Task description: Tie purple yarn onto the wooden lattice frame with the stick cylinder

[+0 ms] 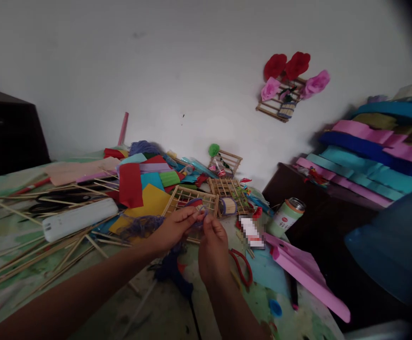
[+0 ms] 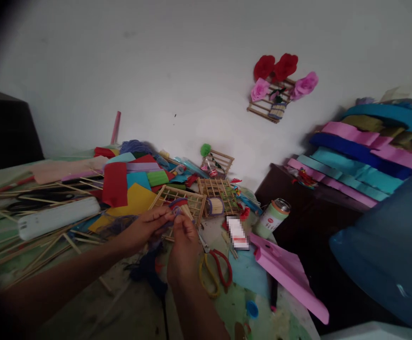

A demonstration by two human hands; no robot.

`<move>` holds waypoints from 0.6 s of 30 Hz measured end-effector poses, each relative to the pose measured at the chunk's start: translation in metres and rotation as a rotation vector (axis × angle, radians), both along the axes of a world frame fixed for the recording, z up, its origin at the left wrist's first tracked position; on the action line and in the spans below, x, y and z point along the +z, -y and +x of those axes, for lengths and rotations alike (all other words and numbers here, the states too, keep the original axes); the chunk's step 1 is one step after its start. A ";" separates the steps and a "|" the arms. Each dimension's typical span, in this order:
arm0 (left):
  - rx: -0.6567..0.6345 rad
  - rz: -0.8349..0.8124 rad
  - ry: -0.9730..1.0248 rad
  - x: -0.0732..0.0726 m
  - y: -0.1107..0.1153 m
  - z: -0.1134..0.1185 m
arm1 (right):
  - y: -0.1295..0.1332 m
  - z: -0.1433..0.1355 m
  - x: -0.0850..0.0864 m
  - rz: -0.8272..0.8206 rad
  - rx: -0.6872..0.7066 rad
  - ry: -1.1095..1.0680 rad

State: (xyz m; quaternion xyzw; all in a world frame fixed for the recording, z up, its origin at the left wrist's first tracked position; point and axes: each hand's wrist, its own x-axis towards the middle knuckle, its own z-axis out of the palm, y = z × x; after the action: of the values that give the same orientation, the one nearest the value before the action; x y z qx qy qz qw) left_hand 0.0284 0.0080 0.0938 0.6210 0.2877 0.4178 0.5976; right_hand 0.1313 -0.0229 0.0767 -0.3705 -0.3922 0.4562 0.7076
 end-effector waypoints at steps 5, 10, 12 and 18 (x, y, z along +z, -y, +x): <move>0.106 0.255 -0.193 0.003 -0.006 -0.005 | 0.002 0.009 0.014 0.011 -0.015 -0.099; 0.226 0.487 -0.333 0.012 -0.016 -0.020 | -0.005 0.054 0.025 0.098 -0.032 0.477; 0.318 0.527 -0.367 0.017 -0.021 -0.028 | -0.009 0.079 0.027 0.137 -0.135 0.862; 0.483 0.627 -0.441 0.024 -0.030 -0.046 | -0.003 0.124 -0.007 -0.441 -0.085 1.732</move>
State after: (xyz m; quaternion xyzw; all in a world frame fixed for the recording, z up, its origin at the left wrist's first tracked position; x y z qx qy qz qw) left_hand -0.0175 0.0377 0.1175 0.7611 0.4044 0.4699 0.1906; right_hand 0.2549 -0.0195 0.0697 -0.7269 -0.6783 0.0550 0.0923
